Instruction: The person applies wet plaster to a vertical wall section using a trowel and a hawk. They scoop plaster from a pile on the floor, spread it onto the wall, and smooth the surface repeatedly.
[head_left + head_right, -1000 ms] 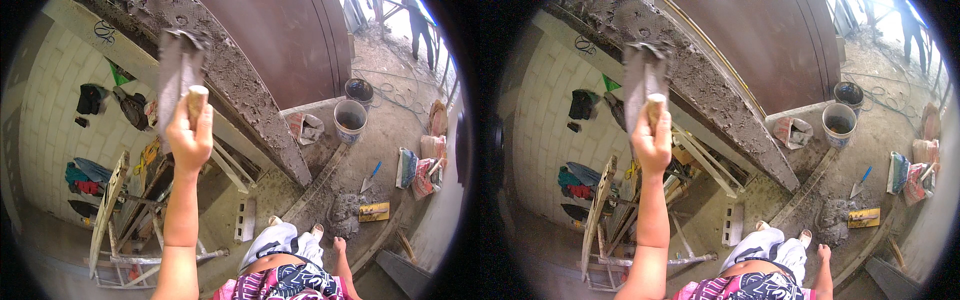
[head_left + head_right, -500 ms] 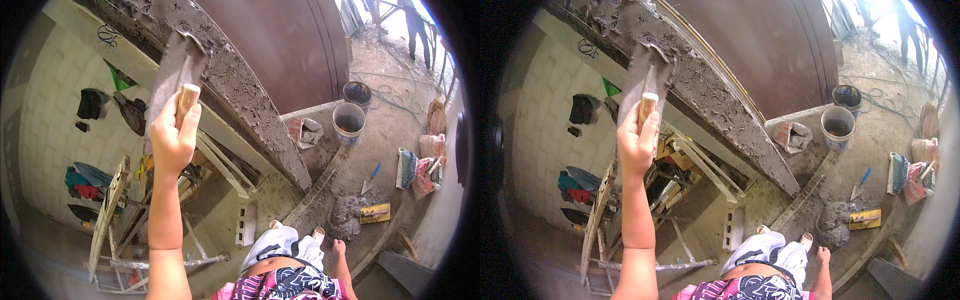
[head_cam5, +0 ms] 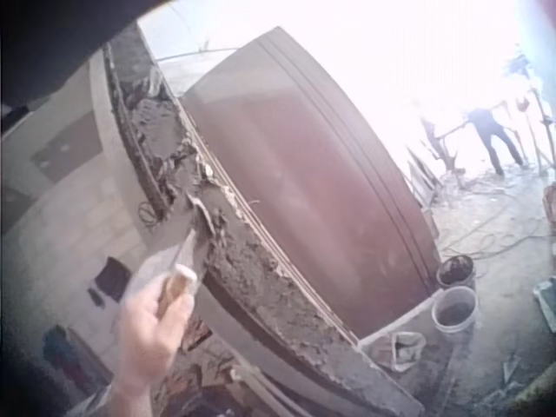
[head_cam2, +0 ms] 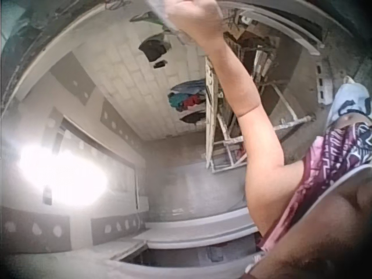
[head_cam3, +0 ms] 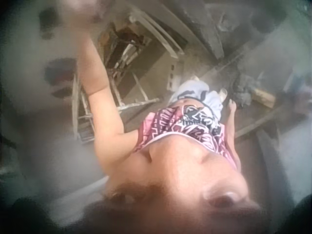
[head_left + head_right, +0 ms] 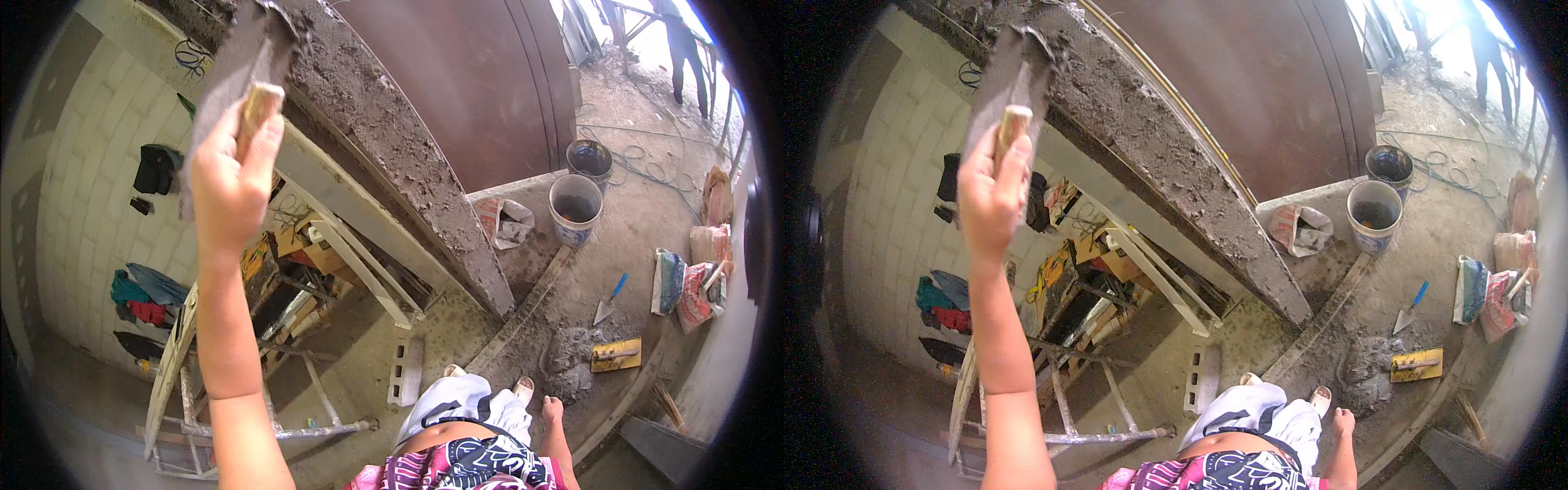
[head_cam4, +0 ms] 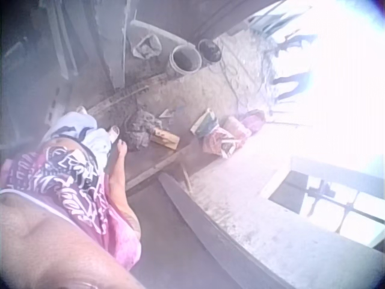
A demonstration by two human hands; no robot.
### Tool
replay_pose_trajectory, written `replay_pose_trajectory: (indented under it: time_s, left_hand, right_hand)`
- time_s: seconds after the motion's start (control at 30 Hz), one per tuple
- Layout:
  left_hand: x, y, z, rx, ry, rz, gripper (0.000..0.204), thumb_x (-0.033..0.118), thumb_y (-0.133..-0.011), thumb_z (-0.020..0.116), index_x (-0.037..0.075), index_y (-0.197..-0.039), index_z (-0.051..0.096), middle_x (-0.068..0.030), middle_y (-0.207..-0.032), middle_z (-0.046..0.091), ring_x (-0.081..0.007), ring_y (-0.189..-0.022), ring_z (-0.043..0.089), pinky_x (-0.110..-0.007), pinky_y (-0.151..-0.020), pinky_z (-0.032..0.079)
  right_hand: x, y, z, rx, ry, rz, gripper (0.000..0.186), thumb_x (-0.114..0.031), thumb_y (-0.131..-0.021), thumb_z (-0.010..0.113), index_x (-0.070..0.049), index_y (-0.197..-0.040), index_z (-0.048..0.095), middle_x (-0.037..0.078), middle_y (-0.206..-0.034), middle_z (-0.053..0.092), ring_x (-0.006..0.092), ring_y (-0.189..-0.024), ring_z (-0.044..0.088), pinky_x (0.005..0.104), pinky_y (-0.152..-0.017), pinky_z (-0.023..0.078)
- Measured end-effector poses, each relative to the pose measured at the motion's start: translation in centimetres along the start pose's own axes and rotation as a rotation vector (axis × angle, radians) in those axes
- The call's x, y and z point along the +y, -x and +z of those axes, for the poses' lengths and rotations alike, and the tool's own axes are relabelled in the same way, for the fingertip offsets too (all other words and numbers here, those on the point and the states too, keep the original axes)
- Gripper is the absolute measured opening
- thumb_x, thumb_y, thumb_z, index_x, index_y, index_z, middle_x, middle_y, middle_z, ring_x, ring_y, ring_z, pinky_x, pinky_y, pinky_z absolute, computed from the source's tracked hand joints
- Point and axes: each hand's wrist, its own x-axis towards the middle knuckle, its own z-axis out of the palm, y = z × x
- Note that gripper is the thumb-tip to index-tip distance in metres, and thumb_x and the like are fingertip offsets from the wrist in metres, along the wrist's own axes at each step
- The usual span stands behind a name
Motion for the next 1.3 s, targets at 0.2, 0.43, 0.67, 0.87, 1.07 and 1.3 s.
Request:
replay_pose_trajectory:
  time_s: [0.2, 0.43, 0.67, 0.87, 1.07, 1.3]
  left_hand:
    - [0.2, -3.0, -0.9, -0.051, 0.003, 0.027, 0.022, 0.022, -0.099, 0.057, 0.005, -0.111, 0.061, 0.0076, -0.067, 0.047, 0.0022, -0.048, 0.038, -0.016, -0.04, 0.029]
    - [-0.3, 0.8, -0.5, -0.11, 0.009, -0.088, 0.026, 0.013, -0.096, 0.059, -0.004, -0.115, 0.06, 0.002, -0.084, 0.058, -0.0045, -0.074, 0.05, -0.021, -0.066, 0.043]
    - [-0.3, 0.4, -0.3, -0.066, -0.036, 0.001, 0.026, 0.02, -0.098, 0.057, 0.002, -0.117, 0.059, 0.0078, -0.067, 0.047, 0.0018, -0.049, 0.038, -0.016, -0.043, 0.029]
    - [-0.1, -1.7, 0.4, -0.08, -0.052, 0.032, 0.02, 0.019, -0.099, 0.056, 0.003, -0.111, 0.06, 0.0067, -0.066, 0.047, 0.001, -0.048, 0.038, -0.017, -0.042, 0.03]
    - [1.0, -0.8, -0.4, -0.15, -0.004, -0.091, 0.02, 0.02, -0.098, 0.058, 0.004, -0.11, 0.06, 0.0066, -0.066, 0.048, 0.0017, -0.049, 0.039, -0.016, -0.042, 0.03]
    - [3.1, -7.7, -2.9, -0.314, -0.122, -0.087, 0.026, 0.024, -0.098, 0.058, 0.003, -0.113, 0.061, 0.0081, -0.066, 0.047, 0.0023, -0.049, 0.038, -0.016, -0.042, 0.029]
  right_hand:
    - [0.2, -0.1, -0.7, 0.085, 0.09, -0.084, 0.043, -0.035, -0.088, 0.057, 0.004, -0.099, 0.07, 0.024, -0.094, 0.07, 0.0362, -0.094, 0.068, 0.0426, -0.085, 0.051]
    - [-0.9, 1.3, -0.9, 0.056, 0.058, -0.065, 0.044, -0.036, -0.088, 0.056, 0.004, -0.099, 0.07, 0.025, -0.097, 0.069, 0.038, -0.097, 0.067, 0.043, -0.087, 0.051]
    - [0.3, 1.5, -1.5, -0.001, 0.089, 0.017, 0.042, -0.037, -0.089, 0.057, 0.002, -0.099, 0.07, 0.024, -0.102, 0.069, 0.0375, -0.101, 0.065, 0.0446, -0.089, 0.049]
    - [2.2, -0.3, -1.5, 0.057, 0.095, -0.009, 0.043, -0.037, -0.09, 0.056, 0.002, -0.104, 0.069, 0.024, -0.109, 0.067, 0.0383, -0.107, 0.063, 0.0444, -0.093, 0.048]
    - [0.9, 0.3, -0.9, 0.001, -0.007, 0.043, 0.045, -0.038, -0.091, 0.056, 0.002, -0.107, 0.068, 0.023, -0.11, 0.067, 0.0372, -0.108, 0.063, 0.0438, -0.094, 0.048]
    - [0.7, 1.6, -0.9, 0.032, 0.066, 0.021, 0.044, -0.037, -0.09, 0.056, 0.003, -0.102, 0.069, 0.025, -0.106, 0.068, 0.0383, -0.104, 0.064, 0.0443, -0.091, 0.049]
